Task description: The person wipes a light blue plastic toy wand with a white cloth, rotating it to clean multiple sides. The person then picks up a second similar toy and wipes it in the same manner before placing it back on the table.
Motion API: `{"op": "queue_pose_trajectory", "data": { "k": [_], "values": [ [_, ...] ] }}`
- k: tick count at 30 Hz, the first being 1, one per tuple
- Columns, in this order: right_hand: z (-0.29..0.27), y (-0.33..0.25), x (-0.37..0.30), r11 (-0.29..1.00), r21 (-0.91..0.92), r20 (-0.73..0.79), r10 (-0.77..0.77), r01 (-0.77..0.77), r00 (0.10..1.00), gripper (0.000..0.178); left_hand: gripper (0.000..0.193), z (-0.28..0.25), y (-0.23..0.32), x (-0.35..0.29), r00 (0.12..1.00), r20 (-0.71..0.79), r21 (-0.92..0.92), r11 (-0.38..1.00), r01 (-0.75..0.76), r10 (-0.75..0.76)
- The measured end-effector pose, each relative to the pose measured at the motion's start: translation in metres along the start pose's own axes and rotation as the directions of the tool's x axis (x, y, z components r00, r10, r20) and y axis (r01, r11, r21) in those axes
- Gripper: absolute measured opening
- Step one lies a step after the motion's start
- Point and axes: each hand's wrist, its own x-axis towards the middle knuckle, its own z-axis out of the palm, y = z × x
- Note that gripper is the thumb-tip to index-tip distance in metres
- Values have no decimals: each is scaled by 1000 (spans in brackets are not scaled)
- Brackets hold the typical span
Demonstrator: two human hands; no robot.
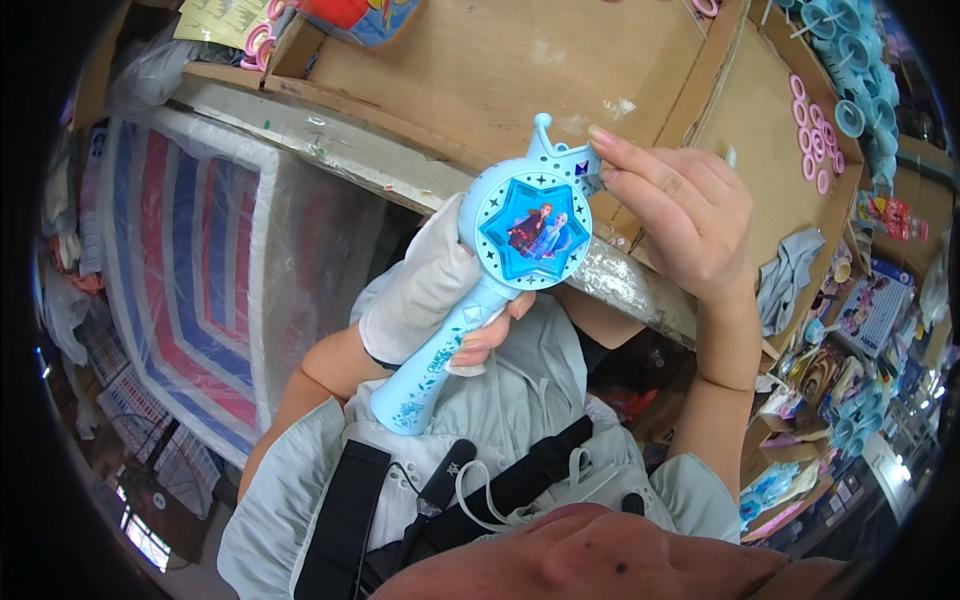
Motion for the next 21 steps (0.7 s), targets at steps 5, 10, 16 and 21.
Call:
{"op": "queue_pose_trajectory", "data": {
  "k": [5, 10, 16, 21],
  "values": [
    [0, 0, 0, 1000, -3, 7, -2, 2, 1000, 17, 74, -2, -3, 1, 999, -12, 7, 999, -49, 50],
    [-3, 0, 0, 1000, 15, 0, -5, 5, 1000, 17, 74, -5, -3, 1, 1000, 1, 14, 1000, -5, 5],
    [0, -2, 0, 1000, -1, -8, 8, -8, 1000, 18, 72, -5, -3, 0, 1000, 9, -42, 999, -15, 15],
    [0, -2, 1, 1000, 7, -1, 6, -6, 1000, 17, 66, -1, 1, 0, 1000, -18, -21, 1000, -6, 6]
  ]
}}
